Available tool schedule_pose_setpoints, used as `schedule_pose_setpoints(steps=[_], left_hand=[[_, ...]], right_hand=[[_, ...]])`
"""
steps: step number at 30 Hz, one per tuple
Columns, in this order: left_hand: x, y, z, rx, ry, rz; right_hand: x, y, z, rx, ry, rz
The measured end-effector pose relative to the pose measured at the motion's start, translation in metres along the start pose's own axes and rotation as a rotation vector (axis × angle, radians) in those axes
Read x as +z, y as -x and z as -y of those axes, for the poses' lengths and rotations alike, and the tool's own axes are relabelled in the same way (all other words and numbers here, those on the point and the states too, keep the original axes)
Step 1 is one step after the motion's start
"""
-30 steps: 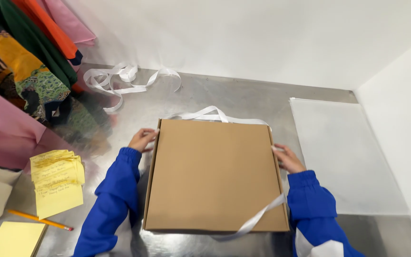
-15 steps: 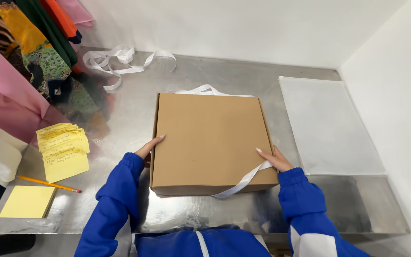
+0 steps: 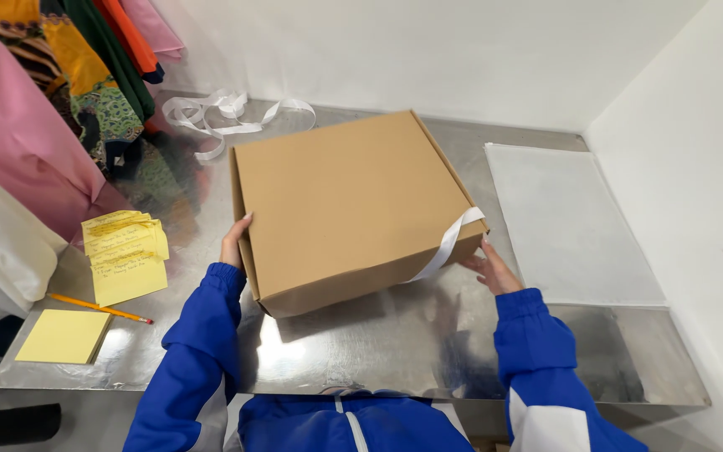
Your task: The person takes a pair of pants out of a shipping box, removes them from a plastic bag, and hangs them on a hanger on a clothing rack.
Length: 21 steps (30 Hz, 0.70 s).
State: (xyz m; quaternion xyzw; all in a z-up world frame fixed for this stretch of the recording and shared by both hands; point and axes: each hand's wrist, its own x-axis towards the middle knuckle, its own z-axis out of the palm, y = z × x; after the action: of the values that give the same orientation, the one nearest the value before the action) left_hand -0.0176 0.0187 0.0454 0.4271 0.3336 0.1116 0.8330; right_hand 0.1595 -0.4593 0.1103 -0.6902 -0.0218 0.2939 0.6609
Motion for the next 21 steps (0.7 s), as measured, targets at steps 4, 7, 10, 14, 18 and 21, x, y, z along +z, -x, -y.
schedule_pose_setpoints(steps=[4, 7, 10, 14, 18, 21], left_hand=[[0.0, 0.022, -0.028, 0.088, 0.043, -0.05], [-0.01, 0.014, -0.034, 0.139, 0.075, -0.085], [-0.021, -0.005, -0.036, 0.177, 0.099, -0.094], [-0.025, -0.002, -0.043, 0.202, 0.07, -0.124], [-0.032, 0.005, -0.046, 0.266, 0.122, -0.117], [-0.022, 0.027, -0.047, 0.282, 0.138, -0.128]], right_hand=[[-0.025, -0.044, -0.036, -0.102, 0.188, 0.014], [-0.047, -0.085, -0.068, -0.143, 0.186, -0.147], [-0.056, -0.112, -0.09, -0.152, 0.136, -0.26], [-0.013, -0.082, -0.057, -0.168, 0.173, -0.271], [0.034, -0.056, -0.018, -0.193, 0.091, -0.189], [0.05, -0.065, -0.015, -0.158, 0.005, -0.034]])
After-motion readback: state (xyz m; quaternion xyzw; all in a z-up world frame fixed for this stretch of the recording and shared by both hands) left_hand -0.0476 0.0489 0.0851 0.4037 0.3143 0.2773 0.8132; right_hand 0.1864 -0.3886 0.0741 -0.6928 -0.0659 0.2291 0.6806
